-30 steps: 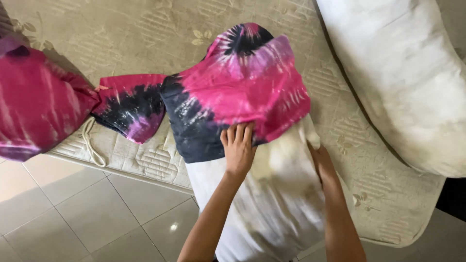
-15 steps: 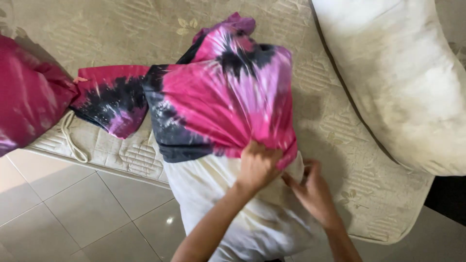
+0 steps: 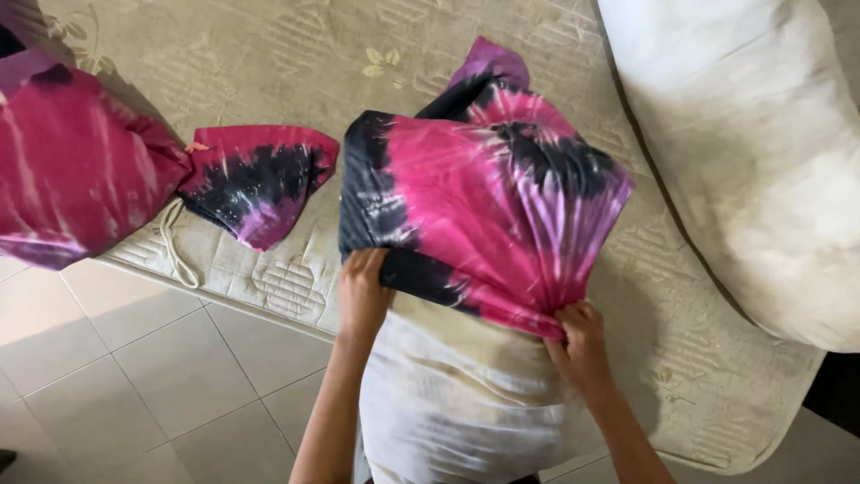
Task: The person puts a white pillow into a pink and black tie-dye pillowcase. They align the corners of the pillowcase with the pillow, tuck the pillow inside, and smooth out the fabric to fit the cover properly.
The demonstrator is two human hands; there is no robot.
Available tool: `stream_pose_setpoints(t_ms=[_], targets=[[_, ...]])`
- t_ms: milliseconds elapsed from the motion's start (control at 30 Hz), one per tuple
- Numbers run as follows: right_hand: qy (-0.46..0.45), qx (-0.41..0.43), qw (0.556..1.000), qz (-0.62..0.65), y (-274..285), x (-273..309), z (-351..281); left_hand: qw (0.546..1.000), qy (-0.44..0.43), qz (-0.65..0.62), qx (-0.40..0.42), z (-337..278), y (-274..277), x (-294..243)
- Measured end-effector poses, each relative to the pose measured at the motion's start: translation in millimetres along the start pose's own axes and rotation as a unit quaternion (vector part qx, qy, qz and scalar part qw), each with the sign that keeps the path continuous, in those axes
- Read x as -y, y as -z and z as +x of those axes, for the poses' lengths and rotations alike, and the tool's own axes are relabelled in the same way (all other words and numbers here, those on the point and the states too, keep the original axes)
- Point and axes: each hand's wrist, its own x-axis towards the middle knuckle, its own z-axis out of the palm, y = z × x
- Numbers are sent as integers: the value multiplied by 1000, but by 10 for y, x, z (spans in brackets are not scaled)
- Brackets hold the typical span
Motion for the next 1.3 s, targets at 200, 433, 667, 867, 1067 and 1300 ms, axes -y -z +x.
stream_pose_setpoints(t_ms=[200, 433, 667, 867, 1067, 1300], targets=[[122, 10, 973, -196, 8, 275, 760, 991, 23, -101, 80, -862, -175, -464], [59, 85, 994, -17, -427, 516, 795, 983, -111, -48, 138, -646, 242, -432], [176, 80, 974, -119, -240, 523, 1075, 975, -119, -135, 133, -618, 278, -640], [158, 14, 984, 78, -573, 274, 810, 961, -169, -208, 73, -519, 191, -281], [91, 53, 988, 116, -646, 60, 128, 917, 248, -235, -207, 283, 167, 476], [126, -63, 986, 89, -218, 1169, 1426, 777, 337, -513, -142, 551, -154, 40]])
